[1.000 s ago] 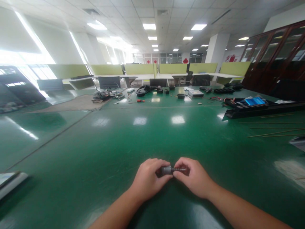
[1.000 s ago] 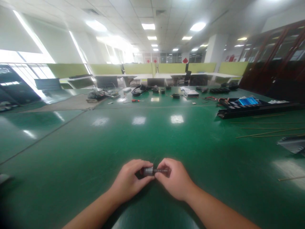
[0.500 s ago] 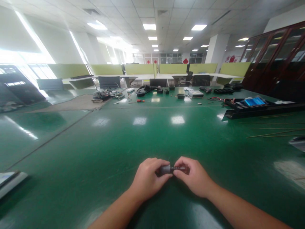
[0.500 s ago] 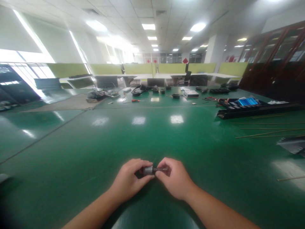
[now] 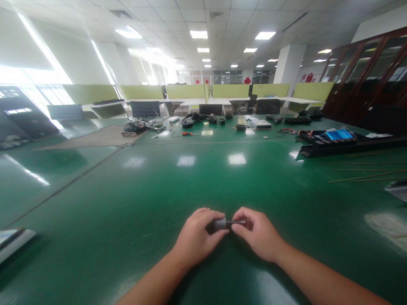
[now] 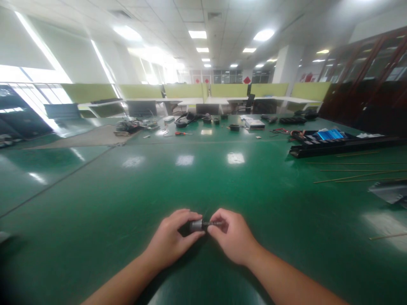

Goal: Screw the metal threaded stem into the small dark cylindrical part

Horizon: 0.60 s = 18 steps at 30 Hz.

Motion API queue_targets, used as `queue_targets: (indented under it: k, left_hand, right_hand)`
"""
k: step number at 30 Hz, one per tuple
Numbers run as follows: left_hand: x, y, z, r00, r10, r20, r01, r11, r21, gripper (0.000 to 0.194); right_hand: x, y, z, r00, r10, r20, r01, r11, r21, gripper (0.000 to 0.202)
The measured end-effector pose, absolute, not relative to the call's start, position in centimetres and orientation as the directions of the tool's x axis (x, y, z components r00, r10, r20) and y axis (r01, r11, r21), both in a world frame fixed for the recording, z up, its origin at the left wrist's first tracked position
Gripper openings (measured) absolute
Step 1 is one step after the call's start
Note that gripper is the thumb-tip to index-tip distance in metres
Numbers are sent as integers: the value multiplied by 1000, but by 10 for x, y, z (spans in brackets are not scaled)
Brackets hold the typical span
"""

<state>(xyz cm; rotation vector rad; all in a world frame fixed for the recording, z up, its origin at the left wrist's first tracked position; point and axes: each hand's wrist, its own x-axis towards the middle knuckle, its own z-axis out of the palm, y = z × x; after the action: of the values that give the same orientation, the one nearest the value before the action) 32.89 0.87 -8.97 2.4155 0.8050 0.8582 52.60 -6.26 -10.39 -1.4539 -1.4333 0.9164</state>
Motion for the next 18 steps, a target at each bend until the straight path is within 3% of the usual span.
queue_targets:
  k: [4, 18]
  left_hand:
    - [328, 8, -92, 621, 684, 382, 362, -683, 634, 25]
    - [327, 9, -94, 598, 690, 407, 370, -688, 624, 28]
  right_hand:
    - [526, -63, -105, 66, 995, 81, 341, 54, -938, 7]
    - [526, -63, -105, 80, 994, 76, 350, 43, -936, 8]
